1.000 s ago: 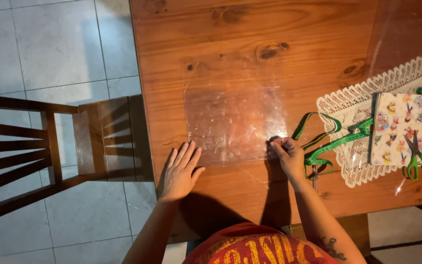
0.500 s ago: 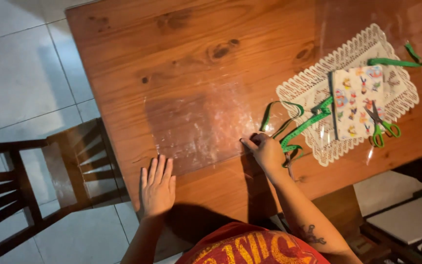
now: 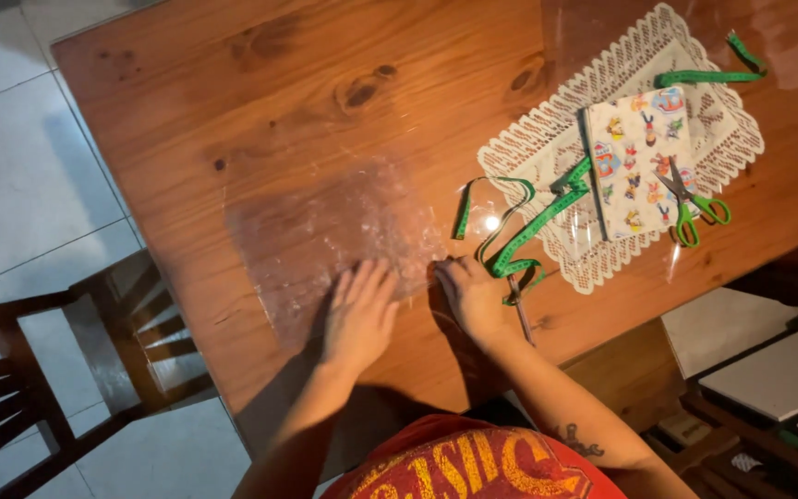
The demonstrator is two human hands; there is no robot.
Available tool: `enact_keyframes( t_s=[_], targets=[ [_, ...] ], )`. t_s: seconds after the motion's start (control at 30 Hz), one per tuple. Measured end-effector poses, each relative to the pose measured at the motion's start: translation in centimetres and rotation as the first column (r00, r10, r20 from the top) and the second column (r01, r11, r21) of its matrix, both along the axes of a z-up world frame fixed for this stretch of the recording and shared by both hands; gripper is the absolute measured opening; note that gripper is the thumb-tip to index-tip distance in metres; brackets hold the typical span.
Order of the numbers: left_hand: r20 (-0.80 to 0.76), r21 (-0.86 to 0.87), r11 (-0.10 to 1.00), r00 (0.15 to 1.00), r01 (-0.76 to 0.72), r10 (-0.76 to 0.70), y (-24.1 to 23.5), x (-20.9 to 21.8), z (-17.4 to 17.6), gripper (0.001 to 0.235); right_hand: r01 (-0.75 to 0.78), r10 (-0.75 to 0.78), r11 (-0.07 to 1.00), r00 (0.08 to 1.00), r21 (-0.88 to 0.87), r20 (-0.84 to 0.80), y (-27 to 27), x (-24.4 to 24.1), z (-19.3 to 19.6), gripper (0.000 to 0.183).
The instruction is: Measuring and cutting a transparent plastic sheet using a measuring tape and scissors on a wooden table.
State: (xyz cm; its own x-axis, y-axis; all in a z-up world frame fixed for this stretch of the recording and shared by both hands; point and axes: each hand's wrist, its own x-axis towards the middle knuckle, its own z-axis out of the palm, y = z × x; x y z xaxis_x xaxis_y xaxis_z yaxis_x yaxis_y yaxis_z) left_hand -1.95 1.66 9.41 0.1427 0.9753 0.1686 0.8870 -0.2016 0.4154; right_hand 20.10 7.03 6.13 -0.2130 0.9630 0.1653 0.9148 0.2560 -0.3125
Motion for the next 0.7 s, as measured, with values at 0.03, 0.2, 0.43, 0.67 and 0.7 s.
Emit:
enact_keyframes(
  t_s=[0.03,0.2,0.43,0.67,0.7],
  targets=[
    [0.039,-0.002,0.993,0.992,0.118,-0.118,1.0,1.8,-0.4,0.050,-0.076,0.075,0.993,0.997,0.092,0.016,-0.3,-0.4,1.1,0.010],
    [-0.049,-0.055,0.971,0.971,0.233,-0.236,1.6,4.0,-2.0,0.049,-0.254,0.252,0.953,0.967,0.168,0.035,-2.2,2.3,0.7,0.027],
    [-0.165,-0.030,0.961,0.947,0.276,-0.277,1.5,4.0,-3.0,0.067,0.118,-0.107,0.987,0.989,-0.108,0.106,-5.4,11.6,0.7,0.044],
    [-0.188,-0.012,0.952,0.935,0.305,-0.302,1.9,4.0,-2.2,0.065,0.397,-0.373,0.563,0.905,-0.725,0.206,-3.4,15.0,5.3,0.034],
    [-0.177,-0.024,0.954,0.938,0.298,-0.297,2.0,4.0,-2.1,0.059,0.389,-0.367,0.539,0.907,-0.747,0.207,-3.3,15.3,6.5,0.036]
  ],
)
